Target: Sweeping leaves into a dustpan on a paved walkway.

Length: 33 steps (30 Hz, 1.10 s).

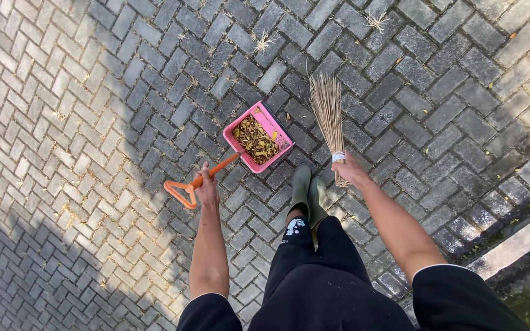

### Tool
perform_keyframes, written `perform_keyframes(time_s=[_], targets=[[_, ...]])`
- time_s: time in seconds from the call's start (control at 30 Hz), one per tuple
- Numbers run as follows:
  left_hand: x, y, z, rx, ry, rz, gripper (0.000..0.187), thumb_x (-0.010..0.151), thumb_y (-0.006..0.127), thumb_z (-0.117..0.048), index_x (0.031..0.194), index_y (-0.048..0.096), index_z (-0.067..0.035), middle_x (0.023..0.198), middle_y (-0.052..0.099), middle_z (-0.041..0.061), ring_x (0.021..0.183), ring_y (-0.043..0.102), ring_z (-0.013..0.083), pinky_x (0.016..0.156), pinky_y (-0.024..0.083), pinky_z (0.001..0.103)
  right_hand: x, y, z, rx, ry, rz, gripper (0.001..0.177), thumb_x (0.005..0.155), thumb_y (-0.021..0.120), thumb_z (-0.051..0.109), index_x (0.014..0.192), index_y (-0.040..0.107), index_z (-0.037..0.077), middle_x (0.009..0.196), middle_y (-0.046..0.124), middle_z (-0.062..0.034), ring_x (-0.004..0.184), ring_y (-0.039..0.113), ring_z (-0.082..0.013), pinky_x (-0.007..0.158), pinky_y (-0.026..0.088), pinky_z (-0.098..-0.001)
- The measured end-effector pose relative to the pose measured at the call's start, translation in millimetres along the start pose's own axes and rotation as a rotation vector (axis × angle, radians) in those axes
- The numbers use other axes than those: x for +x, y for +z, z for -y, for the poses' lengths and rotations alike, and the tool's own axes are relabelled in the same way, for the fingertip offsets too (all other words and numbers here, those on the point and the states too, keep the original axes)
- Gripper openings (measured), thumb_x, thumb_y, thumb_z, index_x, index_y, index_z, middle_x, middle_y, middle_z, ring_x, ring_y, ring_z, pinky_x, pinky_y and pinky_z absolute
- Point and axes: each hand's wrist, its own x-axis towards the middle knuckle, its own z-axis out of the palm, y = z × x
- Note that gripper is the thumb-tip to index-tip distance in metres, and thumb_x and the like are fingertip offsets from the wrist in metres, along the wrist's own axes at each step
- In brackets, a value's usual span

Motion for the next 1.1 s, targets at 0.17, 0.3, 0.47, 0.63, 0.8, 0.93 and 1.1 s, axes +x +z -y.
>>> perform_keyframes(time_s=[0.17, 0.3, 0.47, 0.63, 0.8, 0.93, 1.1], targets=[[5, -1, 14, 0.092, 0.069, -0.006, 0.024, 0.103, 0.060, -0.027, 0.090, 0.050, -0.010, 0.135, 0.067, 0.005, 0.072, 0.045, 0.0063, 0.059, 0.040, 0.024, -33, 41, 57, 0.004, 0.075, 0.218, 0.084, 0.078, 0.074, 0.026, 0.150, 0.036, 0.003, 0.135, 0.054, -0.0213, 0.121, 0.055, -0.0345, 0.100, 0.046, -0.0484], [-5, 0, -14, -0.011, 0.020, 0.031, 0.016, 0.103, 0.060, -0.027, 0.102, 0.060, -0.011, 0.132, 0.066, 0.006, 0.073, 0.043, 0.0055, 0.062, 0.039, 0.022, -72, 62, 41, 0.145, 0.015, 0.369, 0.065, 0.075, 0.071, 0.021, 0.135, 0.057, 0.001, 0.118, 0.069, -0.0198, 0.112, 0.066, -0.0333, 0.096, 0.052, -0.0443], [-1, -17, -22, 0.075, -0.021, 0.094, 0.024, 0.103, 0.061, -0.029, 0.091, 0.050, -0.011, 0.137, 0.065, 0.002, 0.090, 0.057, 0.0041, 0.074, 0.050, 0.023, -138, 22, 41, 0.460, 0.092, 0.378, 0.059, 0.076, 0.069, 0.017, 0.133, 0.053, 0.014, 0.103, 0.067, -0.0095, 0.091, 0.067, -0.0215, 0.074, 0.054, -0.0373], [24, 41, -33, 0.087, -0.003, 0.315, 0.027, 0.107, 0.064, -0.027, 0.094, 0.051, -0.008, 0.145, 0.066, 0.006, 0.084, 0.041, 0.0118, 0.069, 0.038, 0.028, -150, -17, 0, 0.721, 0.136, 0.342, 0.043, 0.077, 0.066, 0.013, 0.118, 0.058, 0.004, 0.085, 0.062, -0.0099, 0.065, 0.065, -0.0199, 0.051, 0.055, -0.0346], [21, 152, -50, 0.163, -0.047, 0.464, 0.019, 0.101, 0.058, -0.027, 0.095, 0.056, -0.010, 0.140, 0.060, 0.005, 0.105, 0.064, 0.0116, 0.089, 0.058, 0.029, -164, -48, -24, 1.011, 0.248, 0.230, 0.038, 0.081, 0.065, 0.011, 0.118, 0.054, 0.008, 0.088, 0.068, -0.0072, 0.070, 0.072, -0.0172, 0.060, 0.063, -0.0354], [33, 233, -24, 0.247, -0.053, 0.631, 0.020, 0.103, 0.060, -0.027, 0.094, 0.053, -0.011, 0.142, 0.061, 0.006, 0.108, 0.063, 0.0113, 0.089, 0.056, 0.027, -153, -59, -57, 1.177, 0.276, 0.051, 0.037, 0.081, 0.062, 0.009, 0.117, 0.055, 0.009, 0.084, 0.066, -0.0098, 0.061, 0.068, -0.0209, 0.052, 0.059, -0.0390], [28, 348, 7, 0.308, -0.023, 0.714, 0.021, 0.104, 0.062, -0.027, 0.093, 0.055, -0.010, 0.143, 0.064, 0.005, 0.088, 0.052, 0.0094, 0.077, 0.047, 0.025, -115, -74, -99, 1.579, 0.270, -0.248, 0.035, 0.085, 0.060, 0.007, 0.116, 0.047, 0.015, 0.075, 0.059, -0.0070, 0.058, 0.064, -0.0205, 0.052, 0.059, -0.0412]])
